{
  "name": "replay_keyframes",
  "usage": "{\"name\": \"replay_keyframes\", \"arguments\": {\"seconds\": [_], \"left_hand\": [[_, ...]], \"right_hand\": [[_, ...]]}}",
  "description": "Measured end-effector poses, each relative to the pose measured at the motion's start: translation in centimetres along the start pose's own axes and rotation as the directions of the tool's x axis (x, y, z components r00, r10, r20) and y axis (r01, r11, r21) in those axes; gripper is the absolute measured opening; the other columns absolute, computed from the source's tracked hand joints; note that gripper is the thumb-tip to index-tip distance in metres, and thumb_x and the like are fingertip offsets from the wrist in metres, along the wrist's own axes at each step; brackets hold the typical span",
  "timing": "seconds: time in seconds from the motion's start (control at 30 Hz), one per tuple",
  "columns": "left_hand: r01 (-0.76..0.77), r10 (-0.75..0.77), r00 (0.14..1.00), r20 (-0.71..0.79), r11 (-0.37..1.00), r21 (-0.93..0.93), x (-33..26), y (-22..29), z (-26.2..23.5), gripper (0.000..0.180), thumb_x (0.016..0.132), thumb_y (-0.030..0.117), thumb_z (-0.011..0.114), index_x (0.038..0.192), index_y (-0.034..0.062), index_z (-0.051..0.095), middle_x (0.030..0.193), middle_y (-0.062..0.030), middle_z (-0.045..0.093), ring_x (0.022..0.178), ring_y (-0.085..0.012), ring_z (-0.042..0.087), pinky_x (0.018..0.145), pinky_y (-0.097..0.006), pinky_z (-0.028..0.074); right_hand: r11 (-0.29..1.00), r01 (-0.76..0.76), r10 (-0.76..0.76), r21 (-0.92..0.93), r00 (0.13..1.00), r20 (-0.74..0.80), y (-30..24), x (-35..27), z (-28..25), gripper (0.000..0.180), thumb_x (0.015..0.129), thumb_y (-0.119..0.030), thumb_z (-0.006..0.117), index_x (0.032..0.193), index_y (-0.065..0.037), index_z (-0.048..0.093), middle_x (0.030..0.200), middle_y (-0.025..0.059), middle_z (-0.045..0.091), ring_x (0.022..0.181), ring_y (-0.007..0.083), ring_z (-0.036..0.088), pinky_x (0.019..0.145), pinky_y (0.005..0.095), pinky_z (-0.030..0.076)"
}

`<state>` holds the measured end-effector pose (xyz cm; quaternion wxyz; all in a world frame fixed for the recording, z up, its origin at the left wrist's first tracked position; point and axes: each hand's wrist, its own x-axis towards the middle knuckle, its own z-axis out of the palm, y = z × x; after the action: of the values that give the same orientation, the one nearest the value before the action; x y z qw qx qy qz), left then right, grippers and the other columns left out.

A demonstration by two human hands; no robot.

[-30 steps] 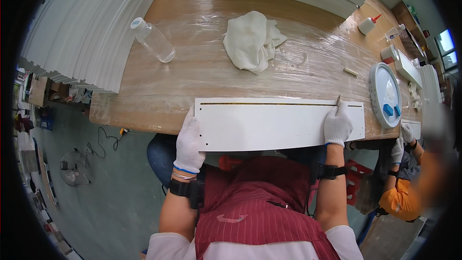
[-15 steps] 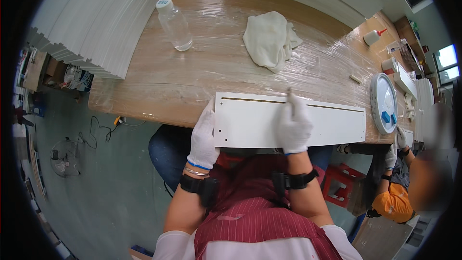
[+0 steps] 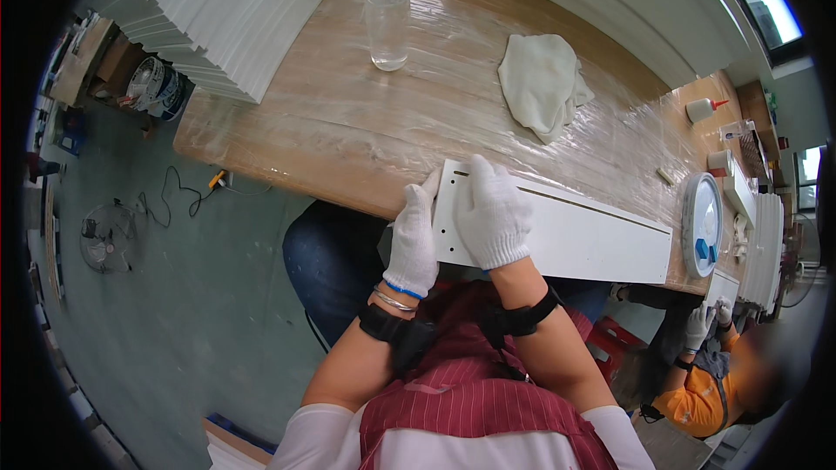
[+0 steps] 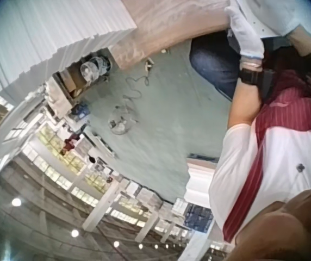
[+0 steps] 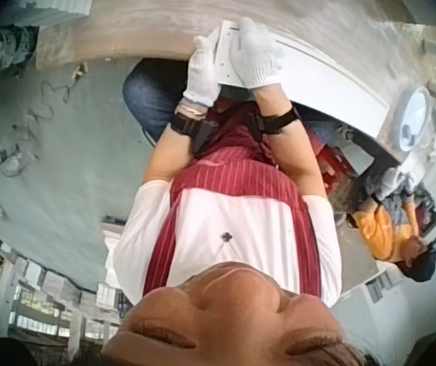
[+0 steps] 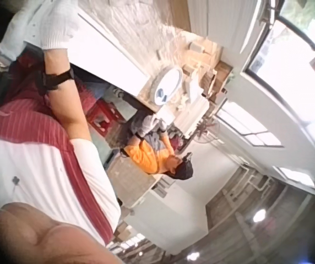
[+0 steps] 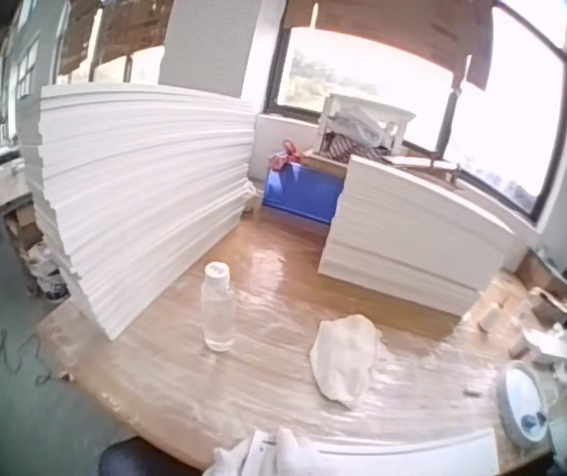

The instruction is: Cleaning and applying adhesive to white wooden boards in a furniture manufacturing facility.

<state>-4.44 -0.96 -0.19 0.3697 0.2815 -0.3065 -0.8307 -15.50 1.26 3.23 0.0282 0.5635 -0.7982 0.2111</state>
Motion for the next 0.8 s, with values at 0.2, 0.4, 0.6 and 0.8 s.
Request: {"name": "replay_keyframes", "arguments": {"seconds": [0.2,0.4,0.6,0.8], "left_hand": [[-0.015,0.015,0.997,-0.073,1.000,0.014,-0.1,0.2,-0.1,0.084,0.103,0.064,0.019,0.151,-0.0043,0.032,0.149,-0.0163,0.045,0.137,-0.0240,0.045,0.115,-0.036,0.035],[-0.004,0.006,0.999,-0.048,0.999,0.047,0.1,-0.5,-0.1,0.082,0.104,0.062,0.019,0.151,-0.0044,0.032,0.150,-0.0164,0.045,0.137,-0.0242,0.045,0.115,-0.036,0.036],[-0.039,0.038,0.999,-0.025,0.999,-0.020,-0.1,-0.7,-1.5,0.068,0.108,0.049,0.028,0.149,-0.0040,0.037,0.147,-0.0194,0.047,0.132,-0.0242,0.051,0.110,-0.036,0.041],[-0.063,0.191,0.965,-0.179,0.834,0.548,-5.3,1.9,-2.6,0.032,0.103,0.018,0.053,0.127,-0.0032,0.057,0.106,-0.0142,0.066,0.089,-0.0153,0.068,0.076,-0.029,0.057]], "right_hand": [[0.981,-0.010,0.022,0.193,0.998,-0.065,0.5,-1.1,0.0,0.024,0.089,-0.011,0.059,0.111,-0.004,0.066,0.091,0.0184,0.067,0.080,0.0377,0.067,0.068,0.0435,0.053],[0.990,-0.142,0.143,0.023,0.990,-0.014,0.8,-0.9,-1.0,0.025,0.089,-0.010,0.060,0.112,-0.004,0.065,0.100,0.0182,0.068,0.086,0.0368,0.067,0.073,0.0444,0.054],[0.916,-0.050,0.092,0.399,0.992,-0.086,-0.2,-1.1,-0.5,0.019,0.089,-0.009,0.060,0.107,-0.004,0.066,0.086,0.0188,0.067,0.080,0.0371,0.066,0.074,0.0431,0.052],[0.993,-0.018,0.027,0.113,0.997,-0.077,5.3,-0.8,-0.4,0.022,0.087,-0.011,0.061,0.108,-0.007,0.067,0.094,0.0176,0.066,0.085,0.0360,0.065,0.072,0.0439,0.052]]}}
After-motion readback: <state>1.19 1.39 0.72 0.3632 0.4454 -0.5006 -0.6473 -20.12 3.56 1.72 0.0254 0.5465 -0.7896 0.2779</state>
